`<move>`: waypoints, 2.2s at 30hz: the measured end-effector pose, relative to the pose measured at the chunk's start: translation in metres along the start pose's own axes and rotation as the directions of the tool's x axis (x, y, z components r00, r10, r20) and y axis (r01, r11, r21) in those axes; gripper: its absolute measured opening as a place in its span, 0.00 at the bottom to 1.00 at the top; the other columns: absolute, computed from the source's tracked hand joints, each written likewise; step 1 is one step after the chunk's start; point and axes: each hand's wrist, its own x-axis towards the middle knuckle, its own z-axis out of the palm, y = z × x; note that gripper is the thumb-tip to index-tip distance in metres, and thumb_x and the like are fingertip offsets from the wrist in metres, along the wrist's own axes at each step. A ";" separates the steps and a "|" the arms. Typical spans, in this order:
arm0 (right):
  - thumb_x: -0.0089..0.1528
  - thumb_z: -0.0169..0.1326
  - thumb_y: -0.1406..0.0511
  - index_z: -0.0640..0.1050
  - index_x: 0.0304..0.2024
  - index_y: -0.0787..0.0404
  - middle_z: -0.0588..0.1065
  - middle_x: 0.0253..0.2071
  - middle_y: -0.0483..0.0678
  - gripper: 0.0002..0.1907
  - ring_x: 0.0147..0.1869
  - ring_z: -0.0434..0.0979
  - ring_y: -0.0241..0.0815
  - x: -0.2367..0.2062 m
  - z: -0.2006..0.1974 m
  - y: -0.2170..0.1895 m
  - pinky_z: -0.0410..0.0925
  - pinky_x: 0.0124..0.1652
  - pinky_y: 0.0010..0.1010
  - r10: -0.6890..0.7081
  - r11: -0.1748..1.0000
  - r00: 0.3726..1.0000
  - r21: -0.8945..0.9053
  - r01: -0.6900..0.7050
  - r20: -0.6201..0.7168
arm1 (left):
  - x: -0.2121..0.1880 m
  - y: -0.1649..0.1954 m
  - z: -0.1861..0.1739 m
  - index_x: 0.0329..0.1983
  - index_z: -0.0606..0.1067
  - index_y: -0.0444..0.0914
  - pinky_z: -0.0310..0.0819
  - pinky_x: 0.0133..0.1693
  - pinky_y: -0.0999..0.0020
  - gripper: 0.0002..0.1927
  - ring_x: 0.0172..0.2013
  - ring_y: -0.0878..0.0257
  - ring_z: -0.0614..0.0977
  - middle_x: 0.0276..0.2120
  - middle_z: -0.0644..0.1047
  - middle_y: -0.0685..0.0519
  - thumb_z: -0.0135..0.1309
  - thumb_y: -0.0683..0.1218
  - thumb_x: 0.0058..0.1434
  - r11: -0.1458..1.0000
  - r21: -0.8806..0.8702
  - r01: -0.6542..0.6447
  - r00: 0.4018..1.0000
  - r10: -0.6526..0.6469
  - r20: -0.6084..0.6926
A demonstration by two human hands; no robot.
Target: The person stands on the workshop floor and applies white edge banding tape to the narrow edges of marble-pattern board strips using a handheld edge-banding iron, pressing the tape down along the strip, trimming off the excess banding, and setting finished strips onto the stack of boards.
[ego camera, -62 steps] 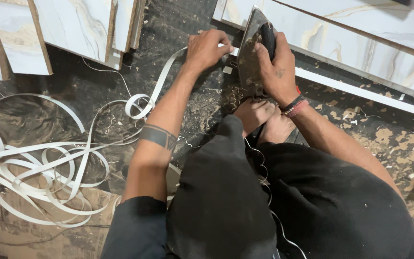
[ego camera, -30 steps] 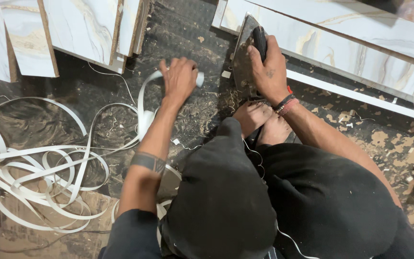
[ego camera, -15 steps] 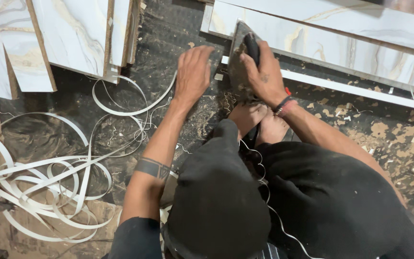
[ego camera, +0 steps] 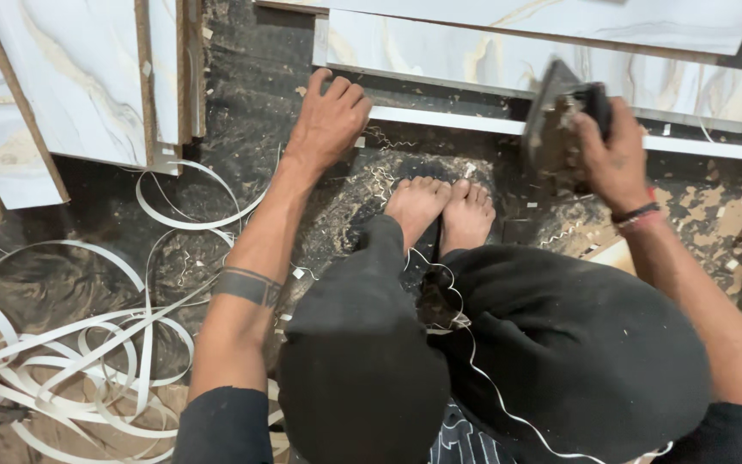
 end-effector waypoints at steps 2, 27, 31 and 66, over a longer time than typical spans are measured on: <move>0.76 0.54 0.61 0.70 0.48 0.66 0.70 0.36 0.46 0.14 0.37 0.68 0.36 -0.005 -0.016 0.015 0.65 0.36 0.33 0.111 0.991 0.994 0.069 -0.110 -0.012 | 0.007 0.005 -0.013 0.38 0.78 0.42 0.61 0.63 0.48 0.03 0.48 0.58 0.78 0.38 0.76 0.55 0.59 0.43 0.61 0.998 0.060 -0.032 0.999 0.031 0.022; 0.76 0.54 0.62 0.71 0.53 0.68 0.72 0.44 0.52 0.14 0.46 0.71 0.43 0.009 0.015 0.002 0.68 0.45 0.39 0.022 0.999 1.000 0.027 -0.022 0.000 | -0.012 0.002 0.001 0.50 0.79 0.40 0.68 0.55 0.57 0.10 0.49 0.55 0.78 0.44 0.78 0.53 0.60 0.45 0.67 0.975 -0.189 0.115 0.993 -0.120 -0.016; 0.75 0.53 0.59 0.71 0.54 0.67 0.74 0.43 0.56 0.17 0.45 0.74 0.48 0.025 0.065 -0.039 0.68 0.46 0.40 -0.067 0.994 0.995 0.090 0.060 0.078 | -0.014 0.004 -0.001 0.50 0.79 0.40 0.72 0.48 0.55 0.12 0.47 0.52 0.79 0.44 0.79 0.50 0.60 0.44 0.63 0.897 -0.363 0.253 0.965 -0.259 0.032; 0.70 0.55 0.55 0.70 0.56 0.68 0.75 0.46 0.61 0.23 0.48 0.77 0.57 0.056 0.143 -0.118 0.69 0.48 0.45 -0.170 0.961 0.977 0.243 0.134 0.132 | -0.036 0.035 0.015 0.59 0.74 0.40 0.73 0.55 0.58 0.17 0.57 0.49 0.78 0.56 0.76 0.45 0.54 0.39 0.68 0.584 -0.649 0.487 0.772 -0.636 0.006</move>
